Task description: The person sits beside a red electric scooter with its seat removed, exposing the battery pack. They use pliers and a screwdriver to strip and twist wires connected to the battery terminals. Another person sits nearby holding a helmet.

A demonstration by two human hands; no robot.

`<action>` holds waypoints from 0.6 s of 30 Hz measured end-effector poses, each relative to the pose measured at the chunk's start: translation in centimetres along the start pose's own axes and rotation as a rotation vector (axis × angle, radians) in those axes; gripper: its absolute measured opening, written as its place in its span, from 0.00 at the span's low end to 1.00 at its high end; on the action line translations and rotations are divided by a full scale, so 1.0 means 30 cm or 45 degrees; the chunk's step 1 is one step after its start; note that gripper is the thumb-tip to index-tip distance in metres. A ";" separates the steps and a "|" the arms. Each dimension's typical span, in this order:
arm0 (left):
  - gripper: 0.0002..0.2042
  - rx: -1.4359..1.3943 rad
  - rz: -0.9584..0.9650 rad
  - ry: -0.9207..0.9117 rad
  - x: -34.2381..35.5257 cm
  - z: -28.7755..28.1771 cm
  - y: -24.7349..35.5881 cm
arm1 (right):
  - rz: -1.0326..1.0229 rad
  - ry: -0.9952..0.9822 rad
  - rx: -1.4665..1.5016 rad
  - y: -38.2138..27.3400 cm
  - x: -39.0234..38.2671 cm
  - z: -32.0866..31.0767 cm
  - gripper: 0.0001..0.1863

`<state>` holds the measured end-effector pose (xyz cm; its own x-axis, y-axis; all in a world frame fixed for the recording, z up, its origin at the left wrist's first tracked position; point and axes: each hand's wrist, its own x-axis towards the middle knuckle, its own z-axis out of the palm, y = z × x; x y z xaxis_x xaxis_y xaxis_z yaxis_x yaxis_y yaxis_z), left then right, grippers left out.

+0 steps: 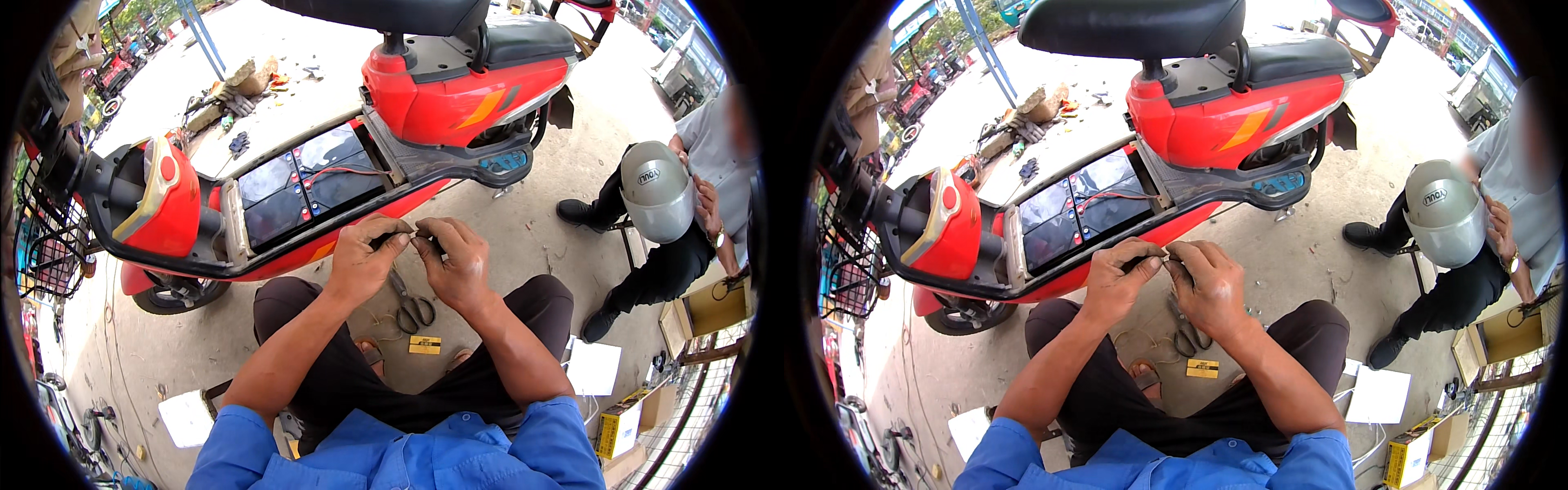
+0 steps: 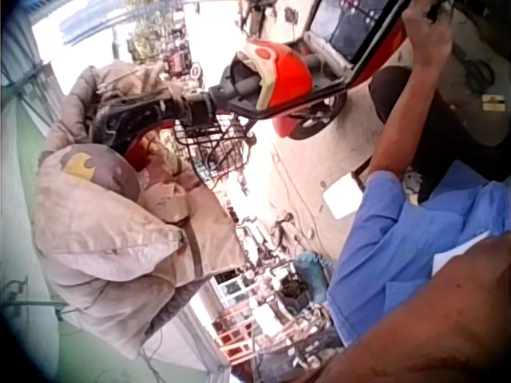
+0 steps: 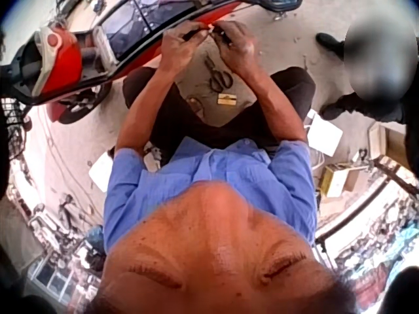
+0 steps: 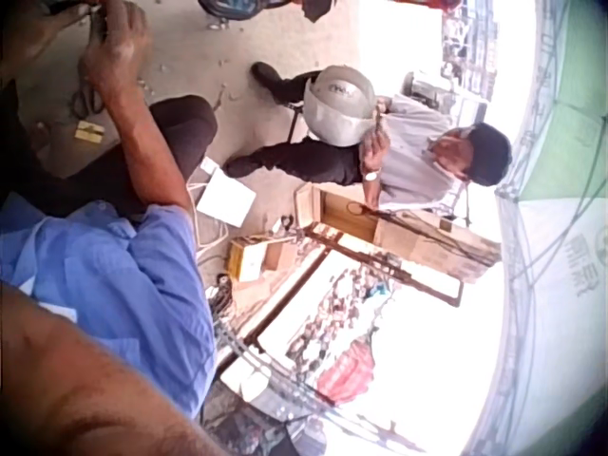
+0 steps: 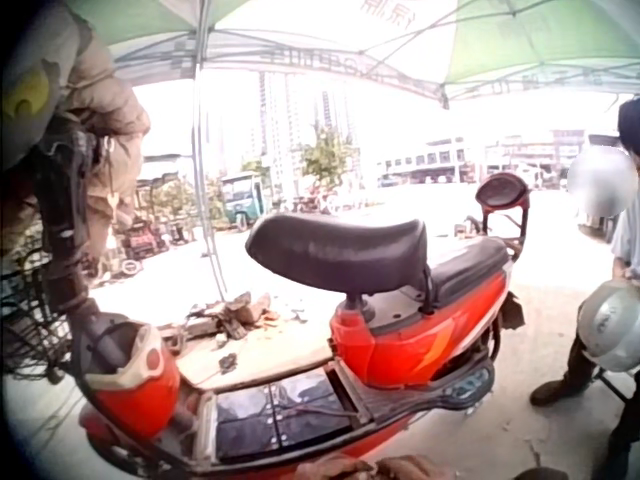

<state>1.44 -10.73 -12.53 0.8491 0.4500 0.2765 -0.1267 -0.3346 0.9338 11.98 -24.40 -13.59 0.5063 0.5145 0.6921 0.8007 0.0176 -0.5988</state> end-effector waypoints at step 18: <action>0.07 -0.324 -0.234 -0.053 -0.002 -0.015 -0.013 | 0.186 -0.194 0.306 0.008 0.020 -0.043 0.12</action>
<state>1.20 -10.27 -12.81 0.8895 0.4475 0.0930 -0.0887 -0.0306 0.9956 12.88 -25.20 -12.80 0.5421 0.6484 0.5346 0.6155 0.1268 -0.7779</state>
